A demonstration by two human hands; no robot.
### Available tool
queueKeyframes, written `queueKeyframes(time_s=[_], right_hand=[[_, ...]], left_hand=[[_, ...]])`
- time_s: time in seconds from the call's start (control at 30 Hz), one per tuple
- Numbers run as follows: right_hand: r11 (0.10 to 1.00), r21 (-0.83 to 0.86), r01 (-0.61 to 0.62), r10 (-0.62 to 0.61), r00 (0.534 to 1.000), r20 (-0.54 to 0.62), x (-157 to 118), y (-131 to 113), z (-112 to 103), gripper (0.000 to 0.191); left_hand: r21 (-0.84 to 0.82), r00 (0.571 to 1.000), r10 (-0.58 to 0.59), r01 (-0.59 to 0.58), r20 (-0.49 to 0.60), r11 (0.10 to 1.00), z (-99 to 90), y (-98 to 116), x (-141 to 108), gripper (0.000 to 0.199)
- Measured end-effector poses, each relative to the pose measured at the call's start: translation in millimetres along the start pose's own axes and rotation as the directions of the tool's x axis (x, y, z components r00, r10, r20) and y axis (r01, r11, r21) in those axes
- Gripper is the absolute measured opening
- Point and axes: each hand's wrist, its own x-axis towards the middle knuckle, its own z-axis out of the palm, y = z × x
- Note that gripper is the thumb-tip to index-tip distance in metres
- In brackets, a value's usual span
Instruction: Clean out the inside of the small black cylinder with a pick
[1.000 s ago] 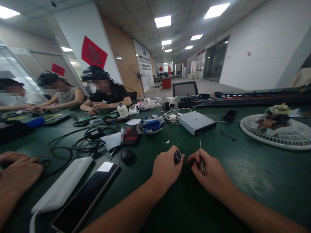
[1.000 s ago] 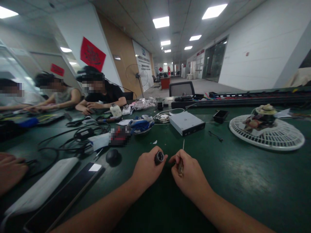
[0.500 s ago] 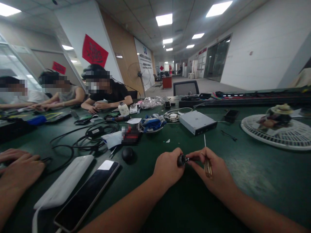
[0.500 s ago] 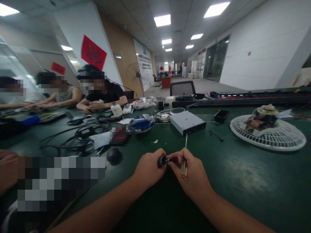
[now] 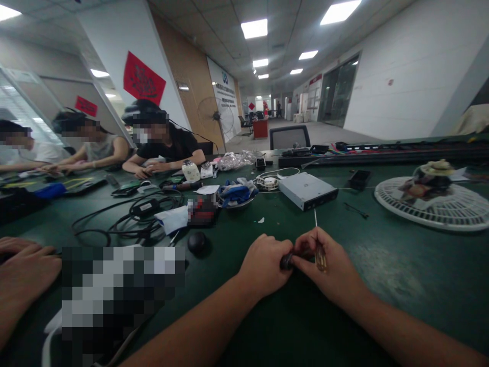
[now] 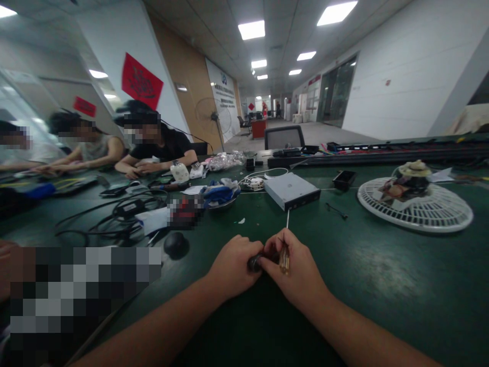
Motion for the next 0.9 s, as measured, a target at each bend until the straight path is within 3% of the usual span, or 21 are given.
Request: queueKeyframes(time_s=[0.2,0.4,0.53,0.67,0.77,0.9], right_hand=[[0.999,-0.029,0.014,-0.015,1.000,-0.016,-0.9,-1.9,2.9,0.033],[0.998,0.058,0.018,-0.017,1.000,-0.020,-2.8,-4.7,2.6,0.008],[0.989,0.131,0.074,-0.062,0.994,-0.091,-3.4,0.9,-1.2,0.034],[0.973,0.109,0.205,-0.191,0.973,-0.131,-5.3,3.4,-5.6,0.045],[0.968,0.109,0.226,-0.219,0.973,-0.072,-6.6,1.4,-7.0,0.049],[0.983,0.092,0.157,-0.158,0.987,0.007,-5.5,-2.9,-5.6,0.043]], left_hand=[[-0.045,0.998,0.066,-0.065,0.005,0.997,-2.5,1.7,1.4,0.007],[-0.055,0.988,-0.129,0.125,-0.086,0.991,2.4,-0.5,0.8,0.010],[-0.083,0.953,-0.260,0.249,-0.155,0.965,5.5,-3.0,0.7,0.016],[-0.098,0.925,-0.327,0.313,-0.195,0.945,5.8,-4.8,1.3,0.012],[-0.099,0.916,-0.342,0.329,-0.209,0.939,5.0,-4.3,1.4,0.010],[-0.090,0.926,-0.333,0.321,-0.180,0.943,2.8,-2.0,0.7,0.012]])
